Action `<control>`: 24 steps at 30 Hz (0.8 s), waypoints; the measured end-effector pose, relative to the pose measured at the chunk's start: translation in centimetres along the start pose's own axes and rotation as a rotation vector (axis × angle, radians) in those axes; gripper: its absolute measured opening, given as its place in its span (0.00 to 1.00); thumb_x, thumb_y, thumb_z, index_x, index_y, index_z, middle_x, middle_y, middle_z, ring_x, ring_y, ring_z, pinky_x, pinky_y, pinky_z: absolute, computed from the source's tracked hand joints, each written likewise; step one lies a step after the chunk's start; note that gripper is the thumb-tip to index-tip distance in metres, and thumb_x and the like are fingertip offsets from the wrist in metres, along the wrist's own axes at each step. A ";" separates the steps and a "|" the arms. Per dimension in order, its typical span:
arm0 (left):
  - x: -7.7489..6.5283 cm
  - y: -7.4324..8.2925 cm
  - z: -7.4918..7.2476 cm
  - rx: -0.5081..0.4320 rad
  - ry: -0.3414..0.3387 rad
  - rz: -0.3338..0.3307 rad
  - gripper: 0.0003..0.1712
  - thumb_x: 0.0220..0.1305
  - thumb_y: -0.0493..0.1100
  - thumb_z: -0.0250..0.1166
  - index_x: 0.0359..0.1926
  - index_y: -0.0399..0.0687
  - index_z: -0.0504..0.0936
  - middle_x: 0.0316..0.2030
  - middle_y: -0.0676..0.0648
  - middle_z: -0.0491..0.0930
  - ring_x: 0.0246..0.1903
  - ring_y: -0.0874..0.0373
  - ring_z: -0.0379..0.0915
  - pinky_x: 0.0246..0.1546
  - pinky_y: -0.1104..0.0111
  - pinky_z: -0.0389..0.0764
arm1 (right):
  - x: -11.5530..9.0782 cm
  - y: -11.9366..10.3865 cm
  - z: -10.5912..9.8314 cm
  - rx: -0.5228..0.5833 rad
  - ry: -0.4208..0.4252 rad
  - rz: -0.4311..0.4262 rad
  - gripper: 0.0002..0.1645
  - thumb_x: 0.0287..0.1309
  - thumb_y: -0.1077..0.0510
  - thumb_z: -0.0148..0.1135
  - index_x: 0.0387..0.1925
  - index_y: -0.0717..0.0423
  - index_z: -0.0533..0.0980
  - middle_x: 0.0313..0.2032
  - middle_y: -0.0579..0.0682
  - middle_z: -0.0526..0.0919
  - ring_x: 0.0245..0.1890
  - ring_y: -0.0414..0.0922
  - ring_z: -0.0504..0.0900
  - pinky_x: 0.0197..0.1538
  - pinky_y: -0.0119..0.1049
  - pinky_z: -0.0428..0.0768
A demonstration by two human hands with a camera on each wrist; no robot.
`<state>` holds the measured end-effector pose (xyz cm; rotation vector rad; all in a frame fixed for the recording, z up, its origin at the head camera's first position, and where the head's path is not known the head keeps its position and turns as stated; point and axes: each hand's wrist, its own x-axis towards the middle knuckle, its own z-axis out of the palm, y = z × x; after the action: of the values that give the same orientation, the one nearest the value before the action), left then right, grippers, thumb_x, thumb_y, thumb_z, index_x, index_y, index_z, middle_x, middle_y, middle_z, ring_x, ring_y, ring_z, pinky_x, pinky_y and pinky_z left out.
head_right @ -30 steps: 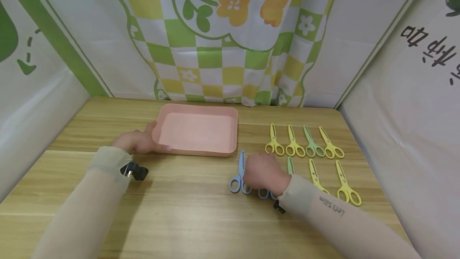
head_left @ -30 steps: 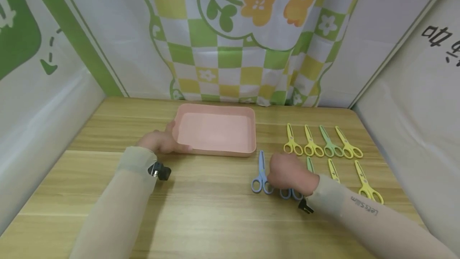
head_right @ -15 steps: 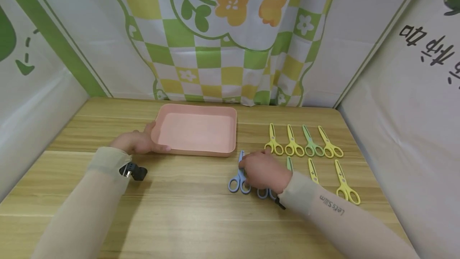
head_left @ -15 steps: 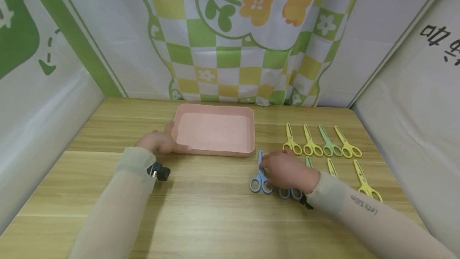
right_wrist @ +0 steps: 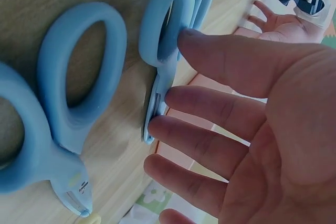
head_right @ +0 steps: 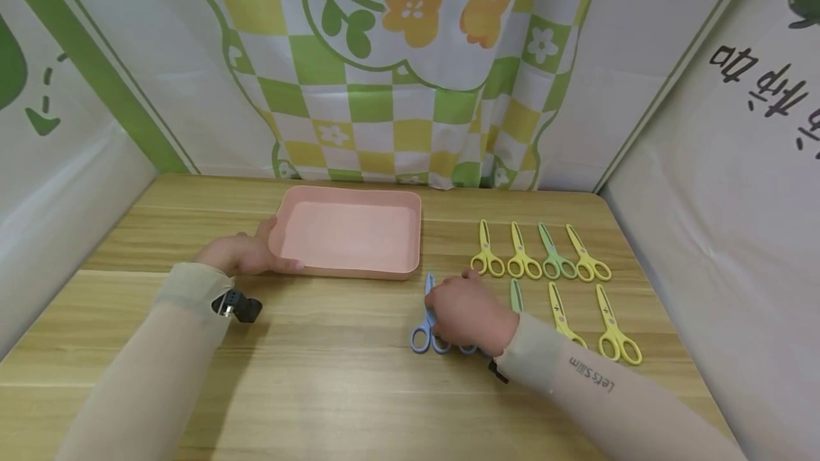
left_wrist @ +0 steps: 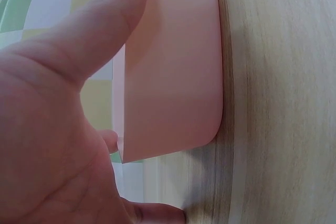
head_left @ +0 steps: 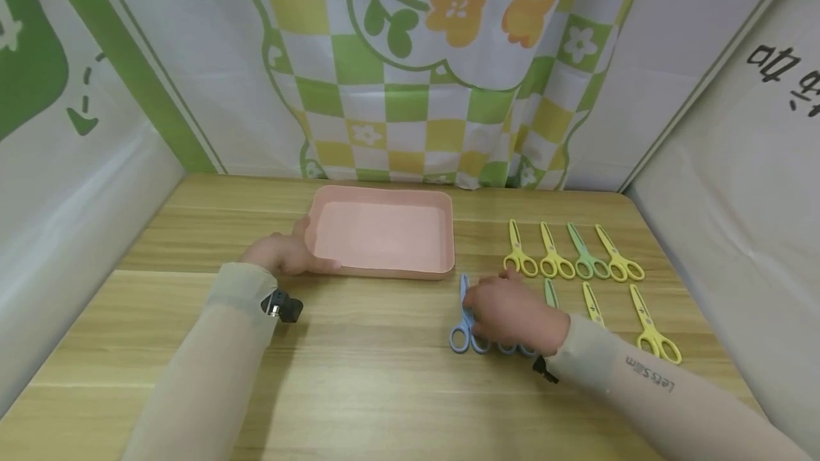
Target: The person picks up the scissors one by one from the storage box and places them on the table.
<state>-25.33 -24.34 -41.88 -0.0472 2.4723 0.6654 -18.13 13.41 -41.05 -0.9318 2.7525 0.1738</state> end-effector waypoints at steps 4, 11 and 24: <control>-0.1 0.0 -0.1 0.002 -0.008 0.013 0.89 0.35 0.85 0.68 0.76 0.46 0.20 0.70 0.19 0.45 0.67 0.22 0.46 0.64 0.36 0.52 | -0.1 -0.1 0.1 -0.009 0.009 -0.014 0.12 0.53 0.47 0.74 0.25 0.39 0.76 0.20 0.33 0.70 0.31 0.40 0.73 0.52 0.58 0.67; 0.0 0.0 -0.1 0.022 -0.008 0.015 0.90 0.34 0.86 0.66 0.76 0.45 0.20 0.70 0.18 0.44 0.68 0.22 0.45 0.64 0.35 0.52 | -0.9 -0.3 -0.3 -0.010 0.060 -0.016 0.14 0.57 0.43 0.71 0.25 0.40 0.74 0.22 0.33 0.69 0.33 0.39 0.73 0.56 0.62 0.65; -0.2 0.1 -0.1 0.014 -0.003 0.010 0.86 0.38 0.84 0.66 0.77 0.48 0.21 0.69 0.17 0.46 0.68 0.22 0.45 0.64 0.35 0.54 | -2.7 0.9 -1.7 0.158 0.210 0.044 0.23 0.63 0.49 0.65 0.56 0.55 0.81 0.60 0.56 0.78 0.62 0.53 0.73 0.59 0.65 0.61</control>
<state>-25.25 -24.29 -41.63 -0.0282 2.4753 0.6519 -16.83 15.38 -38.69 -0.8945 2.9255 -0.1411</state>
